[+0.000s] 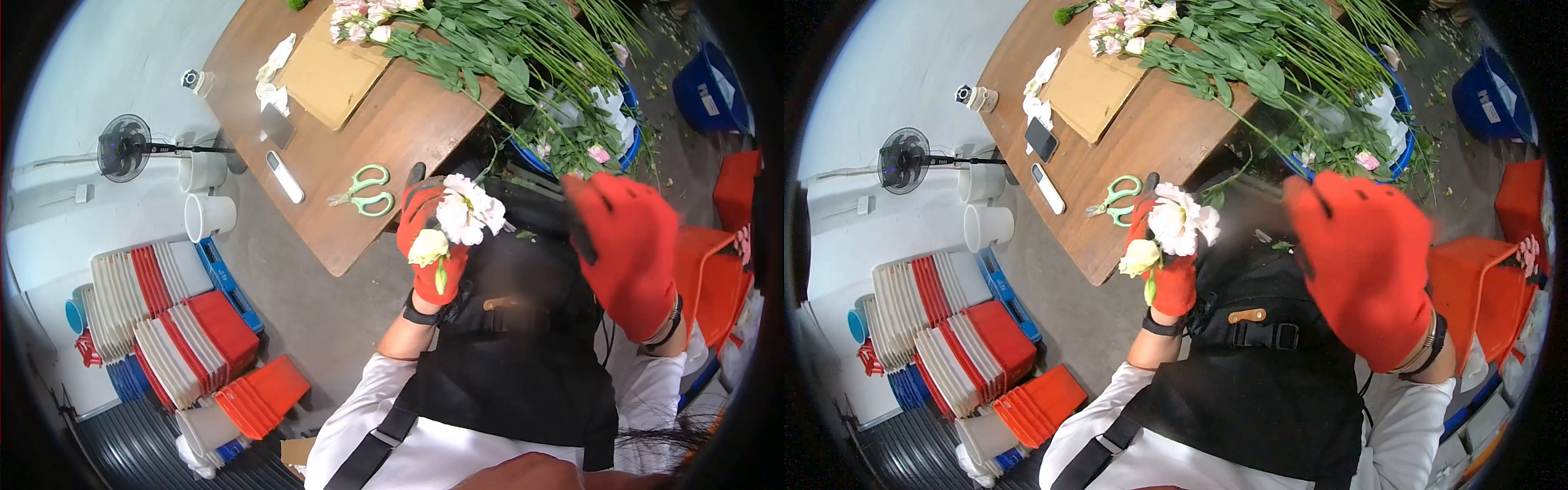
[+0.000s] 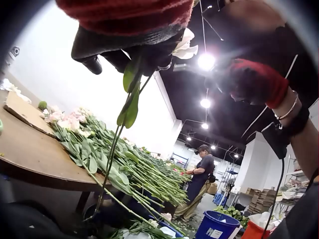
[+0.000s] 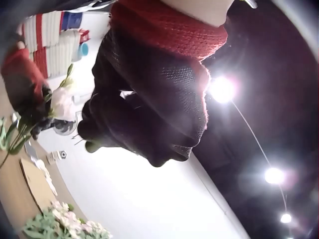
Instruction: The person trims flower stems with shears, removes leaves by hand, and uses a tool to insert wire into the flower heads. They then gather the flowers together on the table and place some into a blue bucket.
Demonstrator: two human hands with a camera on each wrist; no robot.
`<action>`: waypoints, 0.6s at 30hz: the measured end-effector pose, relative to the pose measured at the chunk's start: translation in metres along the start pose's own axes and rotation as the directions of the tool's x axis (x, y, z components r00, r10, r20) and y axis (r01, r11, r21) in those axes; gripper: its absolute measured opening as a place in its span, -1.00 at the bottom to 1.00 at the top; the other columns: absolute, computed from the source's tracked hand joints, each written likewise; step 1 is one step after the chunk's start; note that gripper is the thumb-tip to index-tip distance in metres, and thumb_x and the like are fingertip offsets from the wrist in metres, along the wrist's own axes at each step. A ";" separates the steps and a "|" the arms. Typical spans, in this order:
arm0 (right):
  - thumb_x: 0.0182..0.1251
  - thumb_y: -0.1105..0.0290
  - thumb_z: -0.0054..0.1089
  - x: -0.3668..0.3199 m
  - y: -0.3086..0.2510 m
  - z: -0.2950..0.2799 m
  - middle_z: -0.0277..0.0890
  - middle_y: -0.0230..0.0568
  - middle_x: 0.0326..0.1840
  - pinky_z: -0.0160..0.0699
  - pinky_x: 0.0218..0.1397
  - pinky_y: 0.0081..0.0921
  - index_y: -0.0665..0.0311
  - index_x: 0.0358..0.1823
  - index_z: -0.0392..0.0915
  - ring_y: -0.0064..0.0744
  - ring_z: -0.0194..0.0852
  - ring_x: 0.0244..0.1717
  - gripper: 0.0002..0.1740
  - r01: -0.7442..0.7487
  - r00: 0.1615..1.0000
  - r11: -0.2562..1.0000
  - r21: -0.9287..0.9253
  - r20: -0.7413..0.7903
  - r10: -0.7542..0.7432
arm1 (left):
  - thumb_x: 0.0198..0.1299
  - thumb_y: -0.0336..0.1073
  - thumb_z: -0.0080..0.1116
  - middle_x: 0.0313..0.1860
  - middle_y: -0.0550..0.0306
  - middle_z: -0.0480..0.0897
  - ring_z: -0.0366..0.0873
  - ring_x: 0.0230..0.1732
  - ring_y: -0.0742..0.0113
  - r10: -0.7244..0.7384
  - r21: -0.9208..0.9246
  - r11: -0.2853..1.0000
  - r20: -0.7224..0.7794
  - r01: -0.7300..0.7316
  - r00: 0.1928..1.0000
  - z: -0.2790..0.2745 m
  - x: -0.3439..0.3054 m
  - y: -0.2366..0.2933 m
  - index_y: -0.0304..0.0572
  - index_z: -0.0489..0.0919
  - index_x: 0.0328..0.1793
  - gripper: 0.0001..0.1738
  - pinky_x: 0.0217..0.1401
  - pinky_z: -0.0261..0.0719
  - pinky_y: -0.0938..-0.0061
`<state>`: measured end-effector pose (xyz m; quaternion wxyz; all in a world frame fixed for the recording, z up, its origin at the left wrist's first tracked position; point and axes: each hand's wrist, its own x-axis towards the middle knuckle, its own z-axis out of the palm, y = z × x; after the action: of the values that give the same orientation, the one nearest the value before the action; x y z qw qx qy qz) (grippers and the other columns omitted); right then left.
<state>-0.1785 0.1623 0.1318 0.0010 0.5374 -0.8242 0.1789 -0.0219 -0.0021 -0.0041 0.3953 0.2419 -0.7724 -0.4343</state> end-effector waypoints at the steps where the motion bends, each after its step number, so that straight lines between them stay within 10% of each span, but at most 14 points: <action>1: -0.24 0.52 0.43 -0.002 -0.001 0.001 0.54 -0.19 -0.19 0.52 -0.22 -0.22 0.19 0.01 0.64 -0.07 0.56 -0.22 -0.40 0.018 0.995 0.999 -0.031 0.094 -0.015 | -0.19 -0.51 0.41 -0.05 -0.02 0.65 0.57 0.04 -0.13 0.051 0.039 0.998 0.024 -0.052 0.998 0.000 0.002 0.000 -0.26 0.59 -0.02 -0.51 0.20 0.53 0.16; 7: -0.27 0.45 0.40 -0.012 -0.016 -0.028 0.52 -0.27 -0.25 0.52 -0.27 -0.23 0.22 -0.03 0.67 -0.16 0.55 -0.28 -0.43 0.009 0.974 1.000 -0.001 -0.228 -0.009 | -0.33 -0.62 0.35 -0.06 0.01 0.65 0.56 0.07 -0.10 0.023 0.086 0.996 0.038 -0.026 0.999 -0.001 0.005 0.001 -0.24 0.60 -0.05 -0.45 0.19 0.53 0.16; 18: -0.31 0.42 0.44 -0.003 -0.015 -0.010 0.49 -0.25 -0.26 0.52 -0.26 -0.24 0.25 0.00 0.61 -0.16 0.54 -0.28 -0.37 0.118 0.993 0.991 0.070 -0.020 -0.117 | -0.31 -0.61 0.33 -0.08 0.01 0.65 0.55 0.06 -0.12 0.056 0.097 0.994 0.047 -0.060 0.997 -0.001 0.005 0.005 -0.25 0.60 -0.04 -0.46 0.26 0.50 0.13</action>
<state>-0.1655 0.1627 0.1451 -0.0012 0.5831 -0.7843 0.2118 -0.0236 -0.0038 0.0027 0.3782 0.2287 -0.8081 -0.3895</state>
